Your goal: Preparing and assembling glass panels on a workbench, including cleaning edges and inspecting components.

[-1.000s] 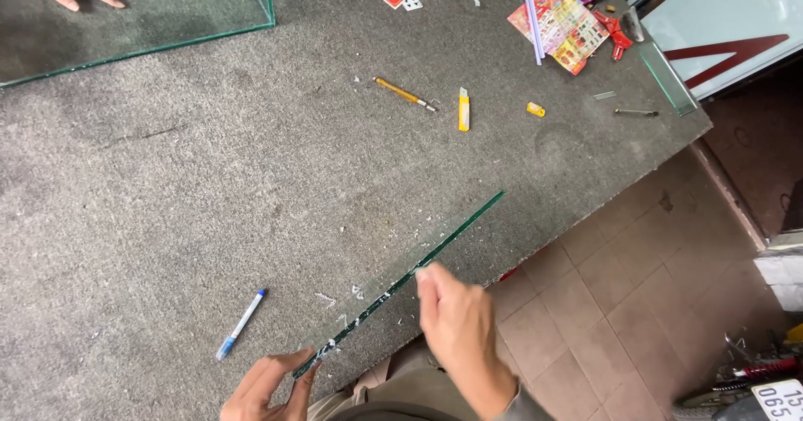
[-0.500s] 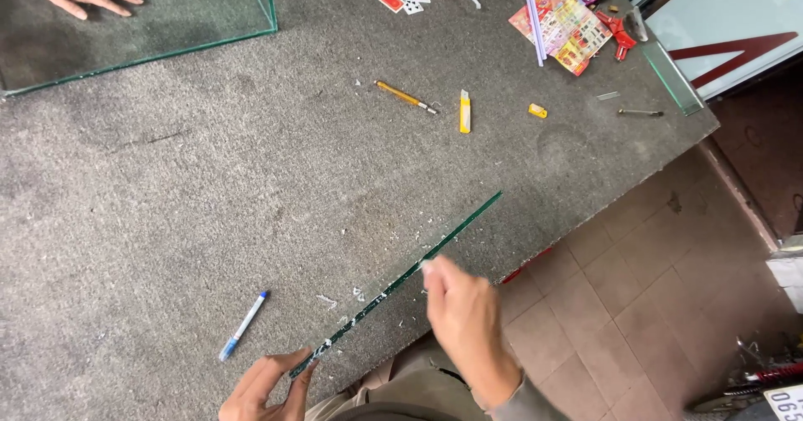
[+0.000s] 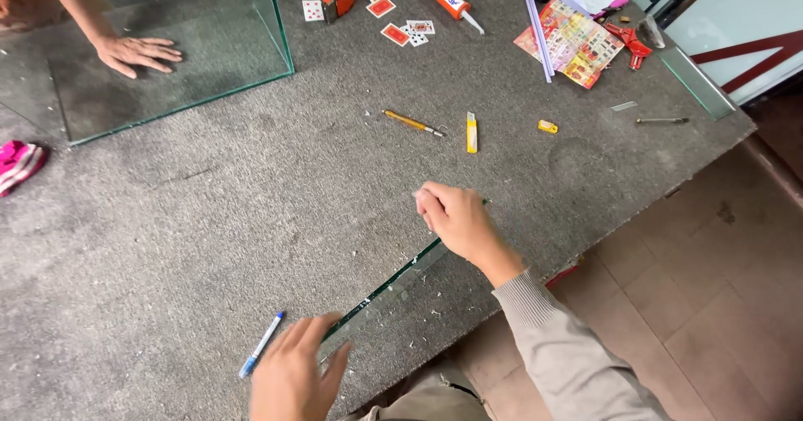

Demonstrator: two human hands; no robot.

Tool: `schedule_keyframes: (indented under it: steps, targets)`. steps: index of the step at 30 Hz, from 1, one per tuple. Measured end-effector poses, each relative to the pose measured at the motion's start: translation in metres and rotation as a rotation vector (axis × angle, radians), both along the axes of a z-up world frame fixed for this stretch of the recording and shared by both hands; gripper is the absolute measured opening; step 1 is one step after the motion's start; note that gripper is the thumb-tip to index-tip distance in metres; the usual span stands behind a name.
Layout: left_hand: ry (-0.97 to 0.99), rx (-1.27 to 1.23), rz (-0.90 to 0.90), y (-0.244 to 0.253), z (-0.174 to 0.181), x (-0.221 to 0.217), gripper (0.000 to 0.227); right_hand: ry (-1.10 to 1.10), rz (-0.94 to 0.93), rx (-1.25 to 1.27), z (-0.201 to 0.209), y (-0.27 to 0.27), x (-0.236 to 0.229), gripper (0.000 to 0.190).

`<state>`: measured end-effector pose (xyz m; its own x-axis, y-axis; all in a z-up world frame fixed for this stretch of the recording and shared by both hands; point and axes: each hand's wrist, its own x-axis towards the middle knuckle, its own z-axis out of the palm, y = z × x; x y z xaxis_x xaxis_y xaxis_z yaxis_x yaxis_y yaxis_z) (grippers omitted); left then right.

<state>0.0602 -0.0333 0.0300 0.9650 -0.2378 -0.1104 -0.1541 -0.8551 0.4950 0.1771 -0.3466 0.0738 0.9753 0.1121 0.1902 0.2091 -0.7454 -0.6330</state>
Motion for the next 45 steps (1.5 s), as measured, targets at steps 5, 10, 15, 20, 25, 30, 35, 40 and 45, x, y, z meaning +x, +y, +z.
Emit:
schedule_keyframes:
  steps: [5,10,15,20,25,30,35,40,45]
  targets:
    - [-0.014,-0.034,-0.13,-0.079,0.024,0.048,0.05,0.271,-0.193,0.109,-0.001,0.005,0.015,0.042]
    - [-0.01,-0.261,-0.054,-0.086,0.026,0.062,0.02,0.039,-0.139,0.047,-0.029,0.005,0.015,0.039]
    - [-0.246,-0.147,0.202,-0.026,0.003,0.082,0.034,-0.028,-0.144,-0.006,-0.042,0.013,0.011,0.039]
    - [0.127,-0.057,0.43,-0.064,0.058,0.08,0.035,-0.073,-0.106,0.046,-0.043,0.015,0.004,0.039]
    - [0.389,-0.17,0.244,-0.123,0.068,0.074,0.024,-0.123,-0.095,0.049,-0.044,0.017,0.002,0.035]
    - [0.305,-0.106,0.239,-0.117,0.064,0.069,0.02,-0.131,-0.09,0.075,-0.045,0.018,-0.002,0.035]
    - [0.289,0.083,0.261,-0.065,0.053,0.035,0.029,-0.116,-0.072,0.077,-0.051,0.02,-0.002,0.036]
    - [0.201,0.023,-0.079,-0.033,0.037,-0.025,0.036,-0.092,-0.053,0.1,-0.052,0.022,-0.002,0.034]
    - [-0.402,0.016,-0.063,-0.081,0.037,-0.004,0.028,-0.065,-0.058,0.077,-0.051,0.019,0.001,0.036]
